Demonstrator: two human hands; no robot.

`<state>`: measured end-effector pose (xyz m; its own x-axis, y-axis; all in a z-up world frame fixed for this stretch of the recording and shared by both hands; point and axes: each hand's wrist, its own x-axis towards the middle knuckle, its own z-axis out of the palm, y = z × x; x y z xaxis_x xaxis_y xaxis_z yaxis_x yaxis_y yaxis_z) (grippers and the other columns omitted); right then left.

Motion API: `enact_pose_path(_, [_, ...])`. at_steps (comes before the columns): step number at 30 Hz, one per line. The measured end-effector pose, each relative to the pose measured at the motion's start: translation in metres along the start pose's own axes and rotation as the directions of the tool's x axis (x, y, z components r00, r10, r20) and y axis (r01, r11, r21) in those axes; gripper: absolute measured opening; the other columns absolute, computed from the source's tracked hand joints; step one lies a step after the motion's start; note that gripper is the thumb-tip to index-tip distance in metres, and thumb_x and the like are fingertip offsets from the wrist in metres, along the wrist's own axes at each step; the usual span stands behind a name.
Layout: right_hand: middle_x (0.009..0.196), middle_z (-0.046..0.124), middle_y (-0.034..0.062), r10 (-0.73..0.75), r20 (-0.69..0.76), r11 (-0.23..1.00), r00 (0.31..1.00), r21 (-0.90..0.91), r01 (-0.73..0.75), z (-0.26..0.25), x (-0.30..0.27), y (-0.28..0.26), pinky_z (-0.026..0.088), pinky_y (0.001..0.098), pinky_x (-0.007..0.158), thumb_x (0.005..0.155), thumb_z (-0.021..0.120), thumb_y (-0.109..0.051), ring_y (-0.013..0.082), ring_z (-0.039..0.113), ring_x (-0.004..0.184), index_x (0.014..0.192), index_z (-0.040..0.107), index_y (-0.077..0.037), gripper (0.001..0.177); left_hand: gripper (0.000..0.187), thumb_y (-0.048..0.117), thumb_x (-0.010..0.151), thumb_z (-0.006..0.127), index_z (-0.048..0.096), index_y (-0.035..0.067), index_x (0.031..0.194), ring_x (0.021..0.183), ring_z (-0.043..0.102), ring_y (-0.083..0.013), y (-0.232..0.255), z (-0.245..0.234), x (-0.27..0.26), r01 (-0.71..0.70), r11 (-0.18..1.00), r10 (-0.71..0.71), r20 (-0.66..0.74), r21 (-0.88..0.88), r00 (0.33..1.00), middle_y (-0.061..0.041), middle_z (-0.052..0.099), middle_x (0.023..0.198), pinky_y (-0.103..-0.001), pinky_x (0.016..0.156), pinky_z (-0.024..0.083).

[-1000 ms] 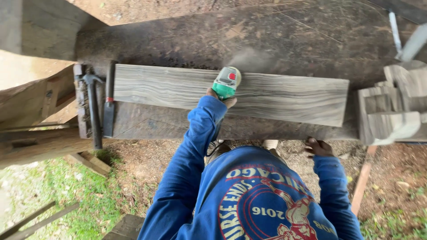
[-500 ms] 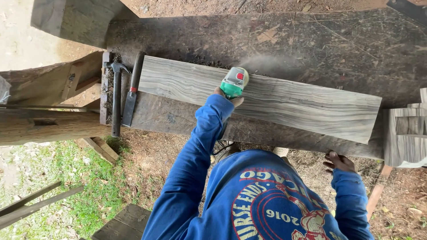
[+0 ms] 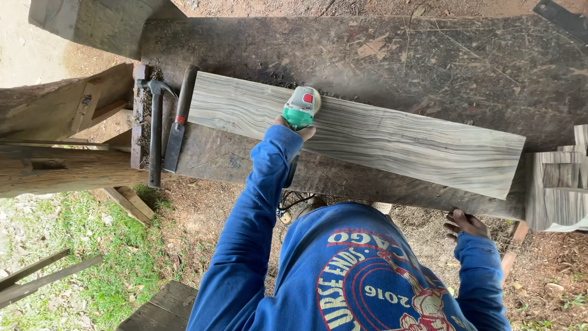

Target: The person uses a green electric sander to smooth the surface of a long wooden plank resting on a workbench. They move the sander back and forth along the length of the plank, occasionally adjusting their grip and the plank's position to cover different areas.

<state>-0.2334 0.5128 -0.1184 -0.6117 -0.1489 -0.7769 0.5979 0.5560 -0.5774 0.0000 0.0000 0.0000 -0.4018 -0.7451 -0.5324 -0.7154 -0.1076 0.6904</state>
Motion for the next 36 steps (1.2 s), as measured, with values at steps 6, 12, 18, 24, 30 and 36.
enact_pose_path(6, [0.135,0.066,0.0172,0.005,0.014,1.000,1.000,0.012,-0.006,0.003,-0.014,-0.013,0.053,0.0522,0.097,0.099,0.064,-0.035,0.0373,0.064,0.121,0.137,0.060,-0.001,0.050,0.072,0.038,0.071,0.089,0.058,0.000,0.124,0.095,0.072,-0.0223,0.017,-0.030,-0.017,0.032,0.999,-0.032,-0.016,-0.011,0.999,-0.013,0.074,0.105,-0.034,0.085,0.057])
enact_pose_path(12, [0.134,0.067,0.0161,0.022,0.006,1.000,1.000,0.019,-0.022,0.008,-0.030,-0.023,0.053,0.0500,0.098,0.099,0.064,-0.036,0.0360,0.064,0.121,0.135,0.061,-0.002,0.049,0.070,0.038,0.075,0.089,0.058,-0.002,0.124,0.093,0.071,-0.0220,0.008,-0.046,-0.009,0.047,0.999,-0.046,-0.041,0.013,0.998,-0.013,0.073,0.105,-0.034,0.083,0.058])
enact_pose_path(18, [0.130,0.067,0.0162,0.036,-0.049,0.996,0.998,0.080,-0.032,0.019,-0.049,-0.036,0.054,0.0491,0.094,0.100,0.066,-0.032,0.0338,0.065,0.114,0.135,0.060,-0.001,0.047,0.068,0.026,0.073,0.089,0.056,0.003,0.128,0.094,0.071,-0.0194,-0.023,-0.053,0.020,0.020,0.971,-0.031,-0.043,-0.236,0.999,-0.010,0.073,0.107,-0.034,0.083,0.058])
enact_pose_path(24, [0.129,0.068,0.0137,0.032,-0.066,0.997,0.997,0.066,-0.027,0.021,-0.049,-0.034,0.054,0.0471,0.091,0.101,0.066,-0.032,0.0336,0.066,0.111,0.136,0.058,-0.003,0.046,0.063,0.023,0.075,0.088,0.060,0.002,0.128,0.096,0.070,-0.0203,-0.024,-0.076,0.021,-0.018,0.954,0.002,-0.056,-0.299,0.998,-0.010,0.074,0.109,-0.034,0.087,0.056])
enact_pose_path(30, [0.131,0.067,0.0207,-0.016,-0.130,0.997,0.991,0.073,0.026,0.020,-0.047,-0.023,0.056,0.0470,0.092,0.101,0.067,-0.032,0.0355,0.067,0.114,0.140,0.057,0.003,0.054,0.062,0.024,0.078,0.088,0.057,0.002,0.127,0.098,0.071,-0.0203,-0.029,-0.099,0.025,0.036,0.961,-0.055,-0.061,-0.276,0.997,-0.010,0.074,0.109,-0.033,0.089,0.056])
enact_pose_path(36, [0.134,0.065,0.0216,-0.007,-0.147,0.993,0.989,0.116,0.024,0.027,-0.049,-0.021,0.057,0.0491,0.093,0.101,0.067,-0.034,0.0394,0.066,0.115,0.143,0.052,0.003,0.058,0.057,0.024,0.078,0.085,0.062,0.003,0.125,0.093,0.072,-0.0229,-0.007,-0.130,0.012,0.087,0.955,-0.105,-0.051,-0.282,0.993,-0.011,0.074,0.107,-0.038,0.082,0.061])
